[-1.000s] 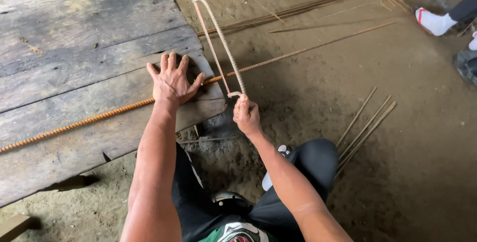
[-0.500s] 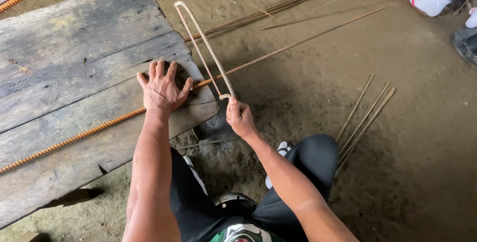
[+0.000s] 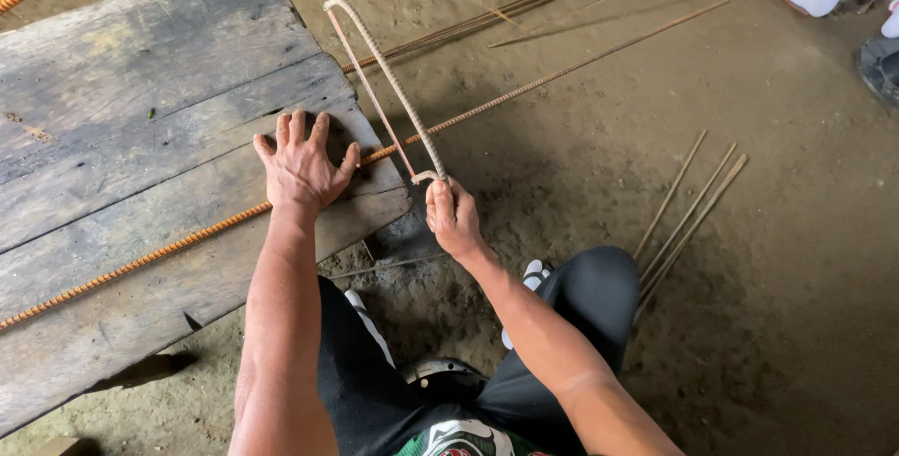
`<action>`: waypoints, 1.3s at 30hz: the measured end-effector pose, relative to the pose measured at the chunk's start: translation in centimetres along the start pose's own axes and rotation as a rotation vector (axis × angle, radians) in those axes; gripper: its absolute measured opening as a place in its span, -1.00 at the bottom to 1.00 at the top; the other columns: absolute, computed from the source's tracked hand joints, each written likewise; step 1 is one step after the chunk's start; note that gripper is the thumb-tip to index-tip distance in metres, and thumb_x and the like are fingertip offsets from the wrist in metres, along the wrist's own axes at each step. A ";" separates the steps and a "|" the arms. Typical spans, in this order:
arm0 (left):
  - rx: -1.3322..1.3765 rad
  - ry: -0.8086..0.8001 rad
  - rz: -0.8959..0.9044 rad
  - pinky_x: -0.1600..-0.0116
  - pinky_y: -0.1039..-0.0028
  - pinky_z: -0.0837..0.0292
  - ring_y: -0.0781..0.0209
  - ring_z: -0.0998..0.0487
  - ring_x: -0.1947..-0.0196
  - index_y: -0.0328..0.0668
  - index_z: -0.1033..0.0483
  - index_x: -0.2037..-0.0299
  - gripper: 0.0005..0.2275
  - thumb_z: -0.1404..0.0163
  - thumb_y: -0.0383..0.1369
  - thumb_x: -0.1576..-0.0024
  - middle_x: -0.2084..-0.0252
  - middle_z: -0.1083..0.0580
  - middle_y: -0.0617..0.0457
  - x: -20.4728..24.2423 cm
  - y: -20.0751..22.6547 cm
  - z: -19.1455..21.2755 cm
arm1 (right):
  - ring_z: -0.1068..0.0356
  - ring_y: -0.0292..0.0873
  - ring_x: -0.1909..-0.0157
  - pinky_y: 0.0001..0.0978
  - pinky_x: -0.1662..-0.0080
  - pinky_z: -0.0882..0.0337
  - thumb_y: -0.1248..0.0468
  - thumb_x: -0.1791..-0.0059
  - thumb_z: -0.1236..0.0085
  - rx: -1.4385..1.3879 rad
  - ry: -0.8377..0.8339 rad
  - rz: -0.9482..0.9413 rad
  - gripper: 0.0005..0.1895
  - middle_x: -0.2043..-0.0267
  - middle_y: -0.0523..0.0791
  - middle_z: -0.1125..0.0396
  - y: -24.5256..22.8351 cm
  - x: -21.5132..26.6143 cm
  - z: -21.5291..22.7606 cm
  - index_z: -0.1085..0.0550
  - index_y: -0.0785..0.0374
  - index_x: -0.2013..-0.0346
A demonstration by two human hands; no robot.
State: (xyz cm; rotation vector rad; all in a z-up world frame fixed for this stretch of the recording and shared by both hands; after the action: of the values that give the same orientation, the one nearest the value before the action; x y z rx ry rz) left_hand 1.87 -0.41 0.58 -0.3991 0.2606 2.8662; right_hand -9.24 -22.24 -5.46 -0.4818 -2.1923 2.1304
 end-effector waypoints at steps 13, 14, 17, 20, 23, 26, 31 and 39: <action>0.005 0.030 -0.005 -0.30 -0.34 -0.06 -0.06 -0.19 -0.41 0.04 -0.40 -0.31 -0.41 0.13 0.08 -0.11 -0.28 -0.32 -0.13 -0.1 -0.4 -1.4 | -0.28 -0.18 0.54 -0.26 0.40 -0.37 0.04 -0.18 0.16 0.368 0.003 -0.013 -0.44 0.69 0.03 -0.28 -4.7 1.6 0.3 -0.39 0.30 0.61; 0.001 0.024 -0.001 -0.30 -0.34 -0.06 -0.05 -0.18 -0.41 0.04 -0.40 -0.31 -0.41 0.13 0.08 -0.10 -0.28 -0.32 -0.12 0.0 -0.5 -1.4 | -0.28 -0.17 0.53 -0.23 0.40 -0.37 0.06 -0.17 0.13 0.398 0.013 -0.017 -0.47 0.68 0.09 -0.28 -4.6 2.1 0.4 -0.41 0.33 0.59; -0.005 0.003 0.011 -0.30 -0.33 -0.04 -0.04 -0.17 -0.42 0.06 -0.39 -0.32 -0.40 0.15 0.08 -0.10 -0.29 -0.32 -0.12 0.0 -0.3 -0.9 | -0.42 0.09 0.58 -0.29 0.49 -0.40 0.20 -0.16 -0.02 0.521 0.119 0.313 -0.58 0.67 0.15 -0.26 0.7 3.1 1.2 -0.48 0.45 0.48; -0.005 -0.031 0.033 -0.31 -0.34 -0.03 -0.03 -0.15 -0.43 0.06 -0.38 -0.32 -0.40 0.16 0.09 -0.09 -0.31 -0.31 -0.11 0.0 0.0 -0.3 | -0.42 0.05 0.53 -0.39 0.49 -0.45 0.27 -0.15 -0.10 0.778 0.245 0.744 -0.73 0.56 0.01 -0.22 -1.7 5.8 1.1 -0.52 0.49 0.25; -0.010 -0.032 0.029 -0.29 -0.32 -0.03 -0.04 -0.16 -0.39 0.02 -0.38 -0.31 -0.41 0.16 0.07 -0.10 -0.27 -0.31 -0.13 0.2 0.2 0.2 | -0.36 -0.04 0.48 -0.14 0.38 -0.35 -0.05 -0.15 0.11 0.535 0.040 -0.137 -0.44 0.63 0.10 -0.31 -2.8 8.3 4.4 -0.42 0.30 0.56; -0.010 -0.017 0.018 -0.29 -0.33 -0.02 -0.03 -0.17 -0.36 0.01 -0.38 -0.29 -0.41 0.15 0.08 -0.10 -0.23 -0.31 -0.11 0.2 0.1 0.0 | -0.44 0.05 0.46 -0.13 0.33 -0.39 -0.07 -0.12 0.12 0.592 0.058 -0.240 -0.42 0.62 0.13 -0.36 -2.7 11.4 6.2 -0.44 0.29 0.59; 0.000 -0.021 0.032 -0.31 -0.34 0.00 -0.05 -0.15 -0.38 0.00 -0.37 -0.31 -0.39 0.16 0.09 -0.09 -0.25 -0.28 -0.12 0.1 0.1 -0.1 | -0.29 -0.13 0.50 -0.27 0.43 -0.34 0.04 -0.15 0.14 0.480 0.019 -0.136 -0.55 0.60 -0.02 -0.25 -1.9 16.4 9.5 -0.27 0.23 0.55; -0.035 0.020 -0.025 -0.19 -0.35 -0.03 -0.19 -0.25 -0.29 -0.05 -0.44 -0.22 -0.42 0.18 0.10 -0.09 -0.20 -0.35 -0.23 0.0 0.1 0.5 | 0.10 -0.37 0.61 -0.43 0.57 -0.06 0.07 -0.19 0.22 0.091 -0.078 -0.213 -0.52 0.66 -0.27 0.11 -5.7 18.5 9.7 0.02 0.10 0.57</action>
State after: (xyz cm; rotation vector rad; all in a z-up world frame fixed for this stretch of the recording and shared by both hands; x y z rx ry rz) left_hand 1.73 -0.43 1.03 -0.4343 0.2082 2.8469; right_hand -30.25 -26.97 -3.73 -0.1538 -2.0664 2.1553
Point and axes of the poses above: each hand's wrist, its own x-axis away from the middle knuckle, its own z-axis out of the back of the hand, y = z × x, the point moved 2 cm from there along -x, towards the middle knuckle
